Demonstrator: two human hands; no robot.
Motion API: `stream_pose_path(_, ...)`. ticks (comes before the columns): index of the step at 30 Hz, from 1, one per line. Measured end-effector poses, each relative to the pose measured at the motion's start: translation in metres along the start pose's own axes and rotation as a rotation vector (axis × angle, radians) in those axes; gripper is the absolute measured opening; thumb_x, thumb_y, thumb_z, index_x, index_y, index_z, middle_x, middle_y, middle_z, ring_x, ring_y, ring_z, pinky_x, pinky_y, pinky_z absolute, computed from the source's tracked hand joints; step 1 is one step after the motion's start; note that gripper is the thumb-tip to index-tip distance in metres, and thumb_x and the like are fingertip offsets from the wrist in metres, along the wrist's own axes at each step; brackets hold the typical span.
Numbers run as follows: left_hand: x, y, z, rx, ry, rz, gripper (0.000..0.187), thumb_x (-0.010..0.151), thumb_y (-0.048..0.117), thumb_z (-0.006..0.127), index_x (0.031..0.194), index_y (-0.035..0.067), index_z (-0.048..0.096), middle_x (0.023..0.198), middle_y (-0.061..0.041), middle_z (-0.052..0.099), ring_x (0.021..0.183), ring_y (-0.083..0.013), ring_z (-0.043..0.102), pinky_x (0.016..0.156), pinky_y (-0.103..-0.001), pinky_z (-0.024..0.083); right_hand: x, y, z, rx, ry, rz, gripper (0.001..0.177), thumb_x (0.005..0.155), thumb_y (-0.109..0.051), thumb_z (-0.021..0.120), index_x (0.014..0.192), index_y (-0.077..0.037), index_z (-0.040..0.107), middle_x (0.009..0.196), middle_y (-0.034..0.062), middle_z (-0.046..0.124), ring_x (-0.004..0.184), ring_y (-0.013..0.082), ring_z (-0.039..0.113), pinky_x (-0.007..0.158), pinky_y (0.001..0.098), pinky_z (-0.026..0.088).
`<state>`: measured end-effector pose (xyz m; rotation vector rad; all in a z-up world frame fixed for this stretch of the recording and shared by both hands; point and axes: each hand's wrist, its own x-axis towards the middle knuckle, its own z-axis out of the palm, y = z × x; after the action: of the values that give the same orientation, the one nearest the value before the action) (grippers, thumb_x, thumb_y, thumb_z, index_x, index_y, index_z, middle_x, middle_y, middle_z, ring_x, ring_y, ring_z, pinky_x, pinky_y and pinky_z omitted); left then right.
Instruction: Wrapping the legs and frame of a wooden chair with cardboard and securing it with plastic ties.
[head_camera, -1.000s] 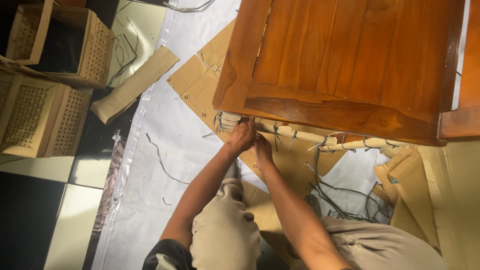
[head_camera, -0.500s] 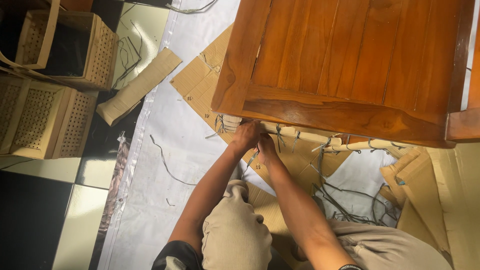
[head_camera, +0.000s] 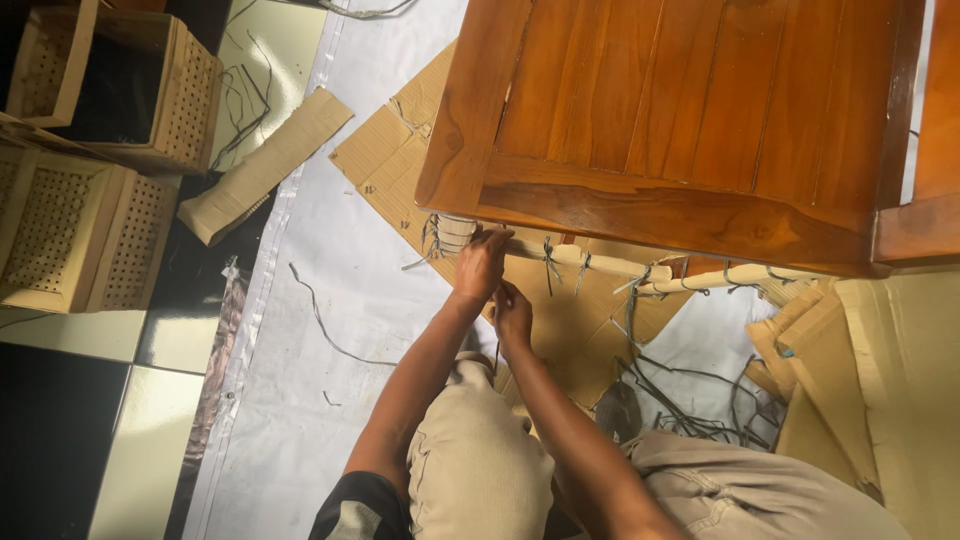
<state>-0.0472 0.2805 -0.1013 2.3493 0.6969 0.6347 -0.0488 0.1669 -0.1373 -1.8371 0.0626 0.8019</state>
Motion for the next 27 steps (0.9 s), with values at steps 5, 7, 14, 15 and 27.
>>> stream_pose_path(5,-0.007,0.001,0.006,-0.005,0.176,0.017,0.02,0.099,0.017,0.062,0.118,0.014,0.062,0.095,-0.009,0.077,0.086,-0.0302,0.075,0.074,-0.045,0.06,-0.025,0.0,-0.012,-0.036,0.088,0.014,0.036,0.099,-0.033,0.065,0.127,-0.012,0.068,0.083,0.0062,0.076,0.057,0.0129,0.062,0.052,0.026,0.045)
stream_pose_path(7,-0.007,0.009,0.002,0.006,0.231,-0.021,0.021,0.097,0.018,0.066,0.116,0.013,0.058,0.093,-0.005,0.078,0.082,-0.0273,0.076,0.071,-0.043,0.06,-0.026,-0.003,-0.016,-0.048,0.132,0.001,0.034,0.097,-0.033,0.068,0.123,-0.013,0.068,0.081,0.0039,0.076,0.063,0.0134,0.062,0.059,0.0262,0.045)
stream_pose_path(14,-0.012,0.018,-0.013,-0.017,0.288,-0.026,0.008,0.096,0.019,0.07,0.103,0.023,0.072,0.083,-0.002,0.075,0.08,-0.0252,0.075,0.069,-0.036,0.062,0.008,-0.013,-0.022,-0.325,0.029,-0.104,0.021,0.097,-0.034,0.066,0.111,-0.021,0.076,0.078,-0.0022,0.077,0.064,0.0145,0.067,0.064,0.0301,0.053)
stream_pose_path(15,-0.012,0.018,-0.017,0.017,0.277,-0.005,0.008,0.098,0.02,0.069,0.103,0.024,0.072,0.083,0.0,0.074,0.08,-0.0225,0.075,0.069,-0.034,0.062,0.013,-0.016,-0.021,-0.393,-0.007,-0.137,0.021,0.098,-0.031,0.064,0.109,-0.021,0.078,0.078,-0.0018,0.077,0.061,0.0147,0.067,0.062,0.0314,0.055)
stream_pose_path(27,-0.021,0.026,-0.052,-0.101,0.01,-0.083,0.006,0.101,0.023,0.063,0.106,0.021,0.059,0.088,-0.009,0.068,0.084,-0.0365,0.073,0.074,-0.047,0.06,-0.039,-0.039,-0.022,-0.385,0.031,-0.366,0.013,0.099,-0.019,0.061,0.1,-0.017,0.074,0.071,0.0073,0.074,0.065,0.0246,0.073,0.067,0.0388,0.058)
